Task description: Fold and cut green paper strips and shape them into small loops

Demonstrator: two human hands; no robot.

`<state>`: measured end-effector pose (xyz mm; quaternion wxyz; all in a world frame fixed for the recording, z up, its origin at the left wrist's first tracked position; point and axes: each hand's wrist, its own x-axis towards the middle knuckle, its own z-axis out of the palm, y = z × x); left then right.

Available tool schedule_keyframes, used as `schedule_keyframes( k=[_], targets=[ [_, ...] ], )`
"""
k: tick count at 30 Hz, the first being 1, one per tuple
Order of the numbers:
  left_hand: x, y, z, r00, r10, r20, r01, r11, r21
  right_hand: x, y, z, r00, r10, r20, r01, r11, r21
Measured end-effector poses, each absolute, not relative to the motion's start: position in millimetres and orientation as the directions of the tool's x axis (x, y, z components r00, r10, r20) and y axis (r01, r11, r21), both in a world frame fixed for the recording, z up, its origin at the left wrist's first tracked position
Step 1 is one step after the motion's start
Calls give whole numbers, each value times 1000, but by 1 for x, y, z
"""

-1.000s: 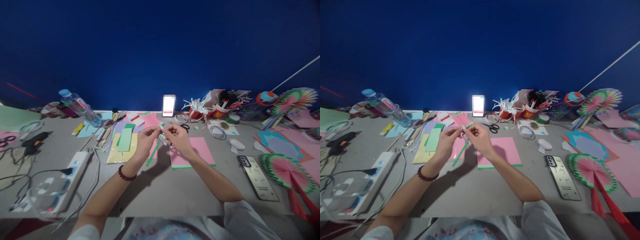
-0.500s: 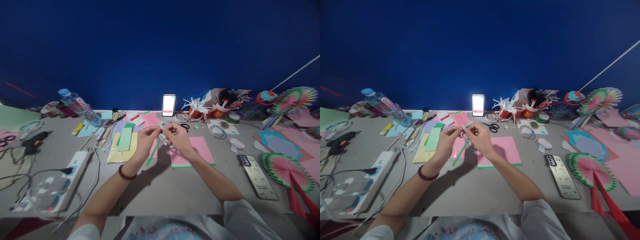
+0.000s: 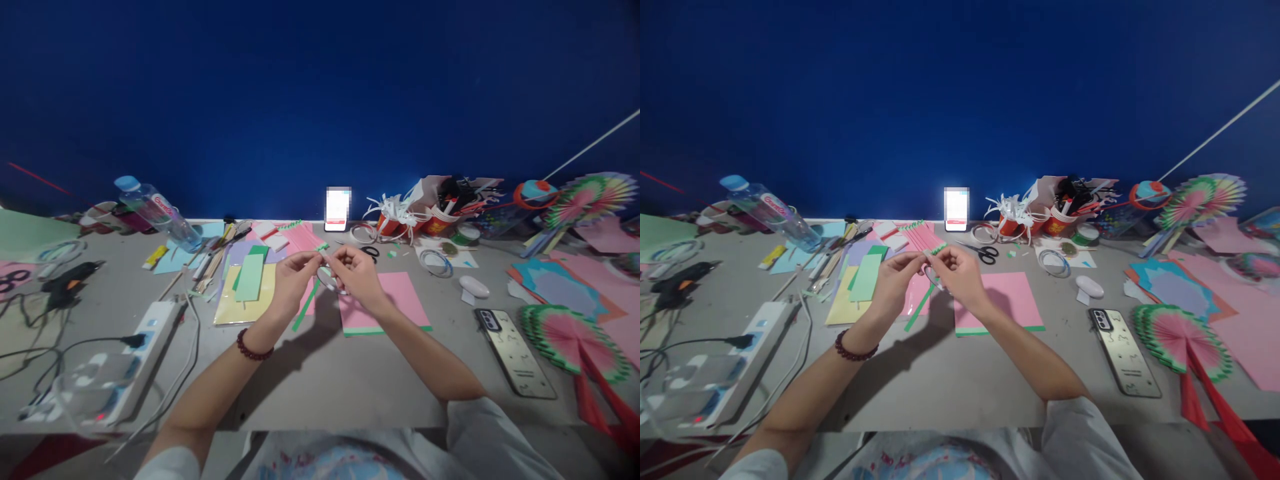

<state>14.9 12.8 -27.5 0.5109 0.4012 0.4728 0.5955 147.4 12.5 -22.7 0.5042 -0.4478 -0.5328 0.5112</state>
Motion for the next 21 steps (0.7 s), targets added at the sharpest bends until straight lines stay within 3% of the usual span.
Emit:
schedule_keyframes(
  k=[7,21],
  targets=[
    [14,13,-30,-163,987,-14,-261,-30,965,146,13,-23,-82,991,102,-28,100,-995],
    [9,18,-31,-200,978,65,-155,-97,983,146,15,-27,-110,989,97,17,99,-995]
  ],
)
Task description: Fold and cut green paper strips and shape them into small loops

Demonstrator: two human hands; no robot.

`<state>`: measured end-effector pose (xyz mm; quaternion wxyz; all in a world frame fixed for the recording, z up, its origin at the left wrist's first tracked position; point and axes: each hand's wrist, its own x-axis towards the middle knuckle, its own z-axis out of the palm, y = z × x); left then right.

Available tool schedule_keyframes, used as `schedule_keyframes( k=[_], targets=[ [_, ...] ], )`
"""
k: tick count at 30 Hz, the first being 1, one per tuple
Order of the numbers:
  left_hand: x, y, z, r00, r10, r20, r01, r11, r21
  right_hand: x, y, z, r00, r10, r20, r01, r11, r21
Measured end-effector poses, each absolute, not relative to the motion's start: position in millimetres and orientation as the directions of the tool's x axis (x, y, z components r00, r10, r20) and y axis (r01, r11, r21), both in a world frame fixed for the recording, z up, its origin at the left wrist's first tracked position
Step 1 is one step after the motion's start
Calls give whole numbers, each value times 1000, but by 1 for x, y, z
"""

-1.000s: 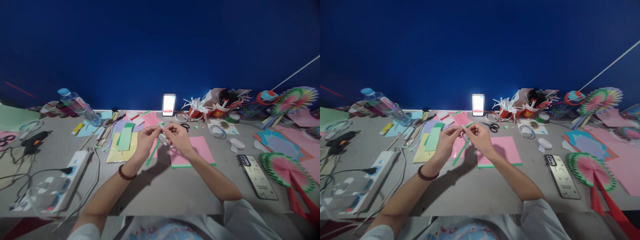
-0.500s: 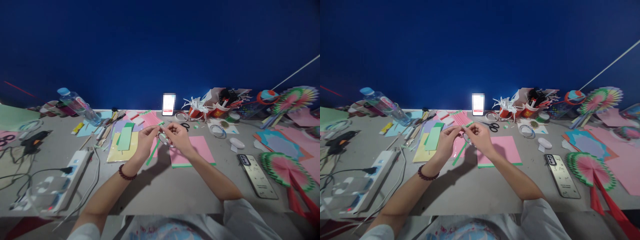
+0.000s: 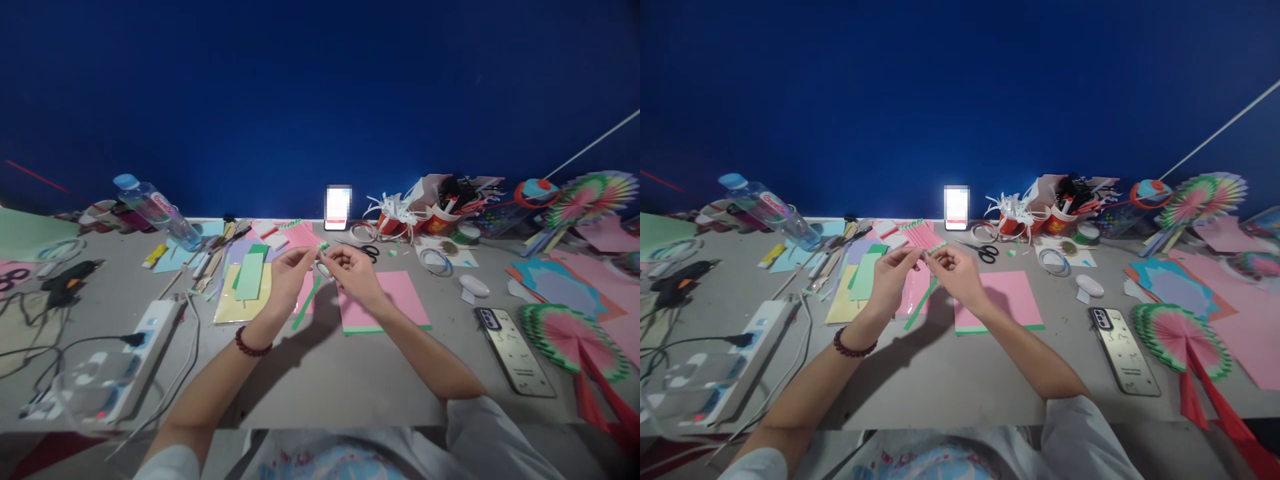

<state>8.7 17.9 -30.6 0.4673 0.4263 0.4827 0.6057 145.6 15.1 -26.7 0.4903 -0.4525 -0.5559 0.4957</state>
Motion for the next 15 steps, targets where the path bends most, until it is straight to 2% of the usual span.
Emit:
schedule_keyframes(
  k=[15],
  targets=[
    [8,18,-29,-209,974,83,-96,-105,990,146,16,-26,-130,989,64,61,72,-996]
  ],
)
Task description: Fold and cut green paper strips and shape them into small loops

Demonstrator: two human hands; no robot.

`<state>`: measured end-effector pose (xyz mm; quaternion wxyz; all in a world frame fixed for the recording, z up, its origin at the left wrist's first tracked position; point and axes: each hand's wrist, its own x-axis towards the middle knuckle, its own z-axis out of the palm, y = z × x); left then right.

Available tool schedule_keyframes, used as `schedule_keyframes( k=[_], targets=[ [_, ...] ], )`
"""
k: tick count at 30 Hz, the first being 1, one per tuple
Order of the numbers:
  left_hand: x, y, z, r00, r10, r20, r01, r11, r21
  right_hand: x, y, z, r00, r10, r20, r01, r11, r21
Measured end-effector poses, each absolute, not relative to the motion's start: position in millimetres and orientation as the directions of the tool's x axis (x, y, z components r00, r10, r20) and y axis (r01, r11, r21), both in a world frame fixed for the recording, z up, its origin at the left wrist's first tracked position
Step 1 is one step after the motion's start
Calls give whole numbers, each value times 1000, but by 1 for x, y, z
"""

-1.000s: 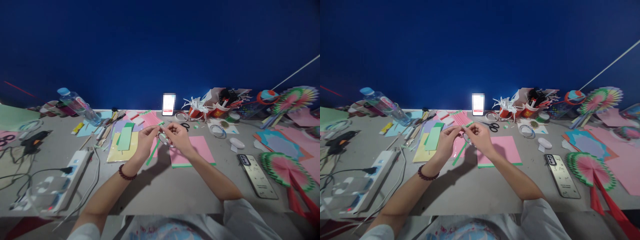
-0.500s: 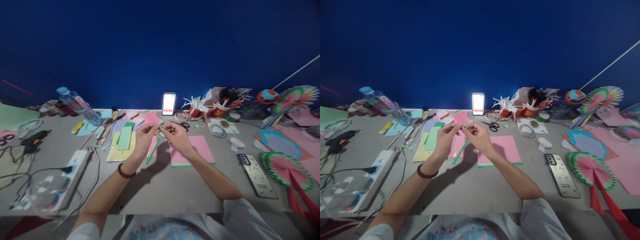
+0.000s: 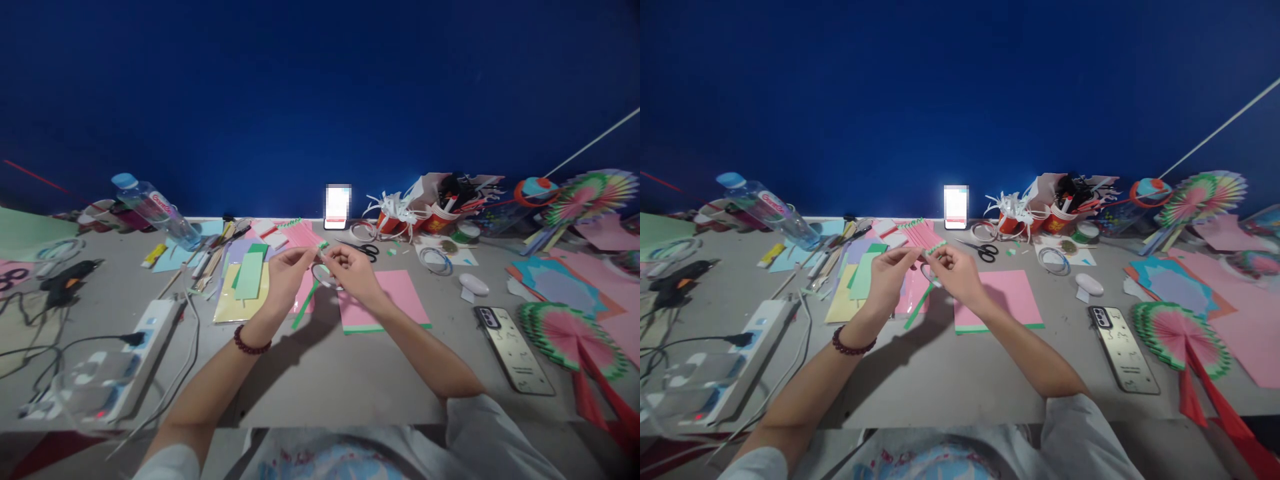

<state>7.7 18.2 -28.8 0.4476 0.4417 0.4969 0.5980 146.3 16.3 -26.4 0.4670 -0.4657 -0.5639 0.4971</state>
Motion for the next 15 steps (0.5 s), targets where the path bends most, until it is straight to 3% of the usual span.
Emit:
schedule_keyframes(
  k=[15],
  targets=[
    [9,17,-26,-232,967,100,-67,-119,991,148,20,-28,-154,986,59,101,75,-992]
  ],
)
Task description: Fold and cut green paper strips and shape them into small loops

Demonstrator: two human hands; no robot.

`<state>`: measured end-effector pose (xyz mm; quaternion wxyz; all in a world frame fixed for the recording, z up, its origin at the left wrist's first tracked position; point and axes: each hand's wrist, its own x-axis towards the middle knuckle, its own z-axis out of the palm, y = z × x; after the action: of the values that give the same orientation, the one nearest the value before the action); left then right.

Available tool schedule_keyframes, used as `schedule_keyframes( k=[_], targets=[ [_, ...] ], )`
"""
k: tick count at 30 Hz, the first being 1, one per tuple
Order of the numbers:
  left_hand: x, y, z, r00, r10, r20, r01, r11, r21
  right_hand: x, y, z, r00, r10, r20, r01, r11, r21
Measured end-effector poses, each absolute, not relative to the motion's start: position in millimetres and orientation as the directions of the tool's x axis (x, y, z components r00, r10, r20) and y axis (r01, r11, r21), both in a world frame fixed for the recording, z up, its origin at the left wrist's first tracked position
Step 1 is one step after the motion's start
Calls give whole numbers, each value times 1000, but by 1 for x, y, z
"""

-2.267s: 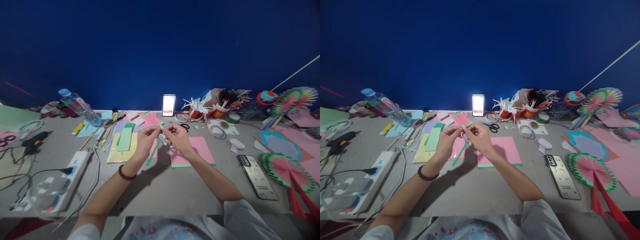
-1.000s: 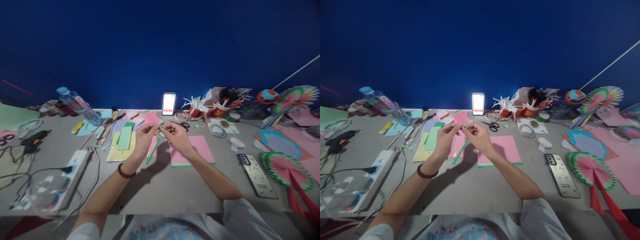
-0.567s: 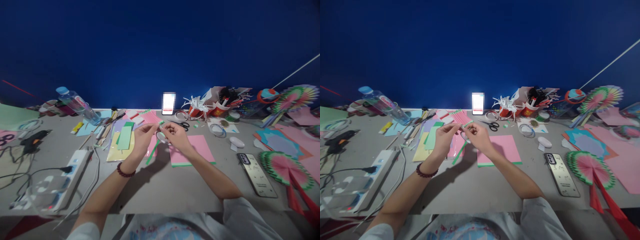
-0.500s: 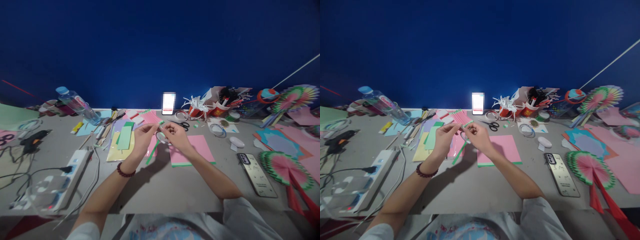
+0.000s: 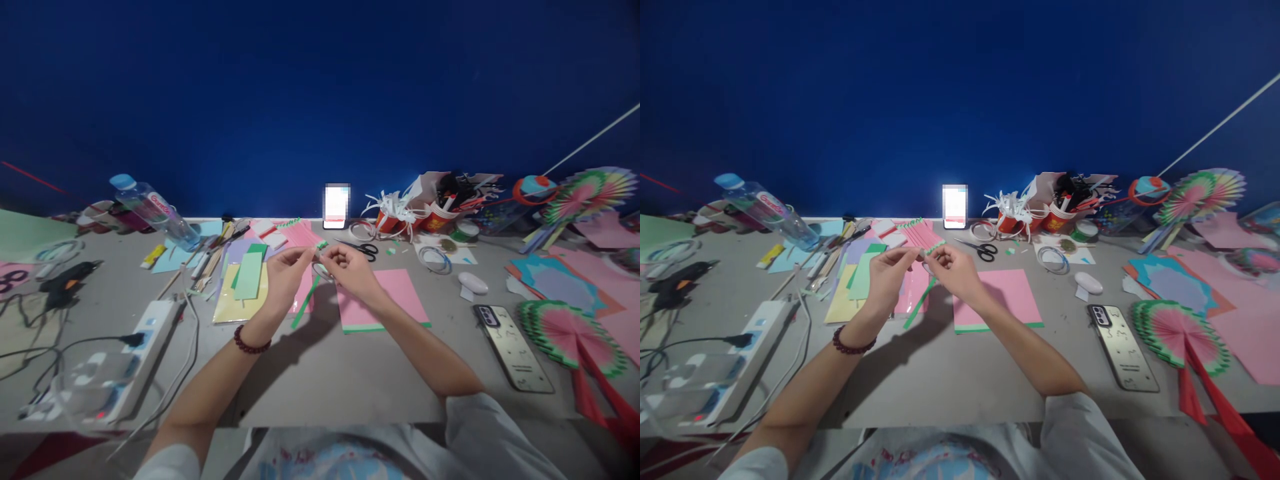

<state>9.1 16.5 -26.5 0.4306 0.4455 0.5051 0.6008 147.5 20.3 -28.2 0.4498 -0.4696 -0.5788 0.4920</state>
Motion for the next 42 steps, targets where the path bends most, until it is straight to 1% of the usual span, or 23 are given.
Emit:
schedule_keyframes(
  k=[9,14,18,21,26,33,39,42],
  targets=[
    [6,19,-27,-265,955,135,-49,-153,987,147,20,-27,-131,991,12,82,23,-996],
    [4,20,-27,-260,955,141,-54,-160,986,147,21,-28,-130,990,56,72,66,-995],
    [5,21,-32,-280,947,159,-66,-184,981,147,21,-30,-124,988,94,102,107,-989],
    [5,23,-35,-264,949,175,-90,-204,975,147,21,-31,-127,986,109,127,125,-984],
    [6,23,-35,-245,957,155,-122,-189,974,147,21,-31,-129,984,125,133,142,-981],
    [6,23,-35,-249,961,124,-117,-157,981,148,20,-31,-136,980,145,171,167,-971],
    [4,22,-32,-223,973,65,-157,-102,982,148,22,-31,-143,975,170,219,199,-955],
    [2,23,-31,-189,981,54,-176,-88,980,149,24,-33,-152,973,176,210,206,-956]
  ],
)
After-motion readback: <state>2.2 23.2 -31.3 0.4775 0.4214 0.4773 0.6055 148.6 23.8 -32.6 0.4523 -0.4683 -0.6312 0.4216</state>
